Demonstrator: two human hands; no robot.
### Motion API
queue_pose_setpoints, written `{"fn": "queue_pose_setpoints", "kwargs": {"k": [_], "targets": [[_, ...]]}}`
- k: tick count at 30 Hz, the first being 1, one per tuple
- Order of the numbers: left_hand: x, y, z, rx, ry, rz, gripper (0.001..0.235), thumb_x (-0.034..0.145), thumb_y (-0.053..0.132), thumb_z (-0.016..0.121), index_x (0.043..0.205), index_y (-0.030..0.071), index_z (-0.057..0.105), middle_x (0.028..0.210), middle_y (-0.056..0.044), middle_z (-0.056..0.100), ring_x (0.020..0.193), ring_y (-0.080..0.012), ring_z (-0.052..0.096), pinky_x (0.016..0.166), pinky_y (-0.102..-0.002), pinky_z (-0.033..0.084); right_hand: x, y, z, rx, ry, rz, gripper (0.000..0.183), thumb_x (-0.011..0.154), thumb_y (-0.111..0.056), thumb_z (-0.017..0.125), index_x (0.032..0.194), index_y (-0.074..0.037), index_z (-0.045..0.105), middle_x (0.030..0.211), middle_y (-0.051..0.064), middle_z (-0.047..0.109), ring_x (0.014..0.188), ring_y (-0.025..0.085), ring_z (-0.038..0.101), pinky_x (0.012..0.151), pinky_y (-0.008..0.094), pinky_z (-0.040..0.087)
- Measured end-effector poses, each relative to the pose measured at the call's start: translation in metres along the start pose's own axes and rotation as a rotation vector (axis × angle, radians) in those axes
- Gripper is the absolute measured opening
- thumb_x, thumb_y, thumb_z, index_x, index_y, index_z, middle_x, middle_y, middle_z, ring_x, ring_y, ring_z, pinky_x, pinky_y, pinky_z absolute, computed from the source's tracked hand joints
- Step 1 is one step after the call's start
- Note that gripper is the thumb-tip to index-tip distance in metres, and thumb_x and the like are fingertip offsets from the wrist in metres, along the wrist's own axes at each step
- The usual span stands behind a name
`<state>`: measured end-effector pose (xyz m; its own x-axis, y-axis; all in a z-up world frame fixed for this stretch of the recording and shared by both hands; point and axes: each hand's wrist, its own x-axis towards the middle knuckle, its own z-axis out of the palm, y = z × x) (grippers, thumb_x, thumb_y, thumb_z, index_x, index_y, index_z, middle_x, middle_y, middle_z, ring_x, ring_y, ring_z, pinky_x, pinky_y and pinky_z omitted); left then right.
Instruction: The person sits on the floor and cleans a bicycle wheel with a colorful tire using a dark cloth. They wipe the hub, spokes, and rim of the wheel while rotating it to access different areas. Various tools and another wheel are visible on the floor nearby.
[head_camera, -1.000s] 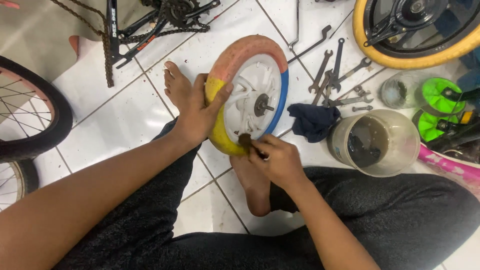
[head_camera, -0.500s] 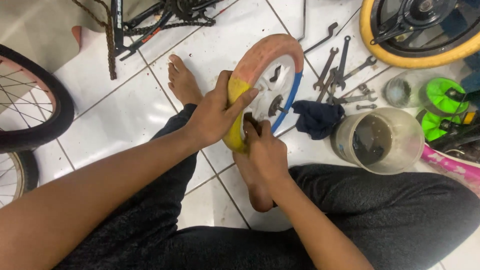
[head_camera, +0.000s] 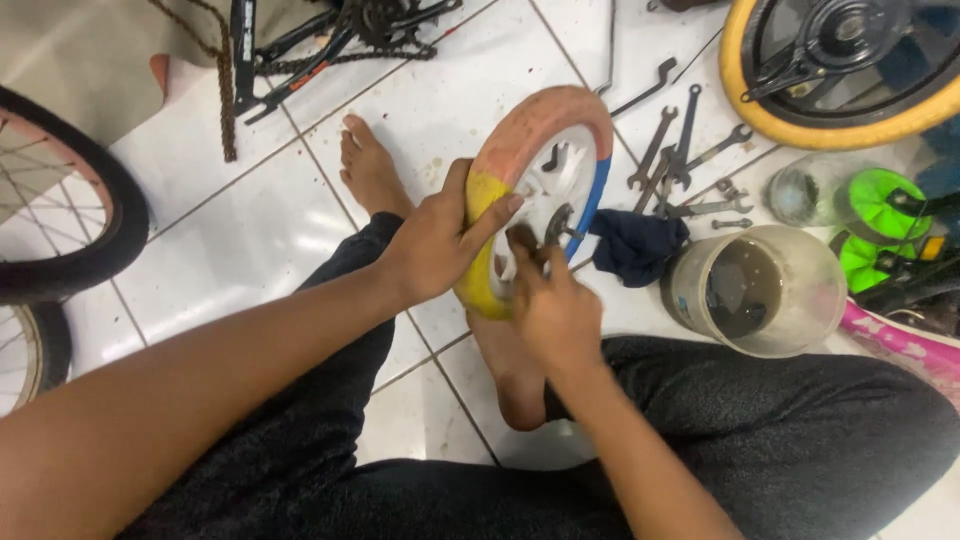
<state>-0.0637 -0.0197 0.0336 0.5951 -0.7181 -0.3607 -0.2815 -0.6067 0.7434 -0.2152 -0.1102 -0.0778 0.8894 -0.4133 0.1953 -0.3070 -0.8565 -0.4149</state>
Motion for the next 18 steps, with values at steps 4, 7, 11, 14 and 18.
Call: {"fn": "queue_pose_setpoints", "kwargs": {"k": [4,7,11,14,18], "targets": [[-0.002,0.000,0.003,0.007,0.018,0.015,0.054,0.104,0.053,0.042,0.130,0.006,0.039,0.092,-0.021,0.066,0.089,-0.0361,0.072,0.078,-0.046,0.055,-0.016,-0.007,0.009,-0.077,-0.035,-0.013,0.031,0.091,-0.021,0.062,0.118,-0.022,0.077,0.102,0.006,0.062,0.063,0.027,0.073,0.052,0.037,0.058],[0.000,-0.001,0.005,0.051,0.029,-0.009,0.053,0.104,0.052,0.043,0.130,0.006,0.040,0.093,-0.021,0.067,0.088,-0.0361,0.073,0.077,-0.044,0.056,-0.008,-0.002,-0.016,0.147,-0.506,0.178,0.043,0.095,-0.024,0.053,0.135,-0.015,0.066,0.124,0.019,0.063,0.091,0.044,0.073,0.078,0.053,0.059],[0.000,-0.010,0.008,0.075,0.071,0.001,0.052,0.106,0.050,0.042,0.129,0.003,0.041,0.089,-0.023,0.068,0.086,-0.0369,0.073,0.075,-0.045,0.056,-0.002,0.019,-0.015,0.628,-0.404,0.387,0.030,0.097,-0.019,0.056,0.116,-0.015,0.079,0.109,0.013,0.076,0.095,0.034,0.074,0.081,0.044,0.058],[0.008,-0.014,0.010,0.120,0.069,0.034,0.053,0.106,0.049,0.043,0.131,0.002,0.041,0.092,-0.025,0.069,0.085,-0.0388,0.074,0.074,-0.046,0.057,-0.006,0.031,-0.011,0.809,-0.199,0.334,0.028,0.096,-0.015,0.060,0.116,-0.018,0.079,0.098,0.009,0.078,0.087,0.026,0.073,0.077,0.039,0.056],[0.003,0.001,0.007,0.206,0.051,0.078,0.055,0.105,0.046,0.046,0.133,0.000,0.041,0.096,-0.028,0.070,0.088,-0.0424,0.074,0.076,-0.050,0.058,-0.007,0.016,-0.021,0.499,-0.042,0.018,0.038,0.095,-0.013,0.061,0.131,-0.015,0.072,0.083,0.012,0.073,0.064,0.027,0.068,0.059,0.039,0.057]]}}
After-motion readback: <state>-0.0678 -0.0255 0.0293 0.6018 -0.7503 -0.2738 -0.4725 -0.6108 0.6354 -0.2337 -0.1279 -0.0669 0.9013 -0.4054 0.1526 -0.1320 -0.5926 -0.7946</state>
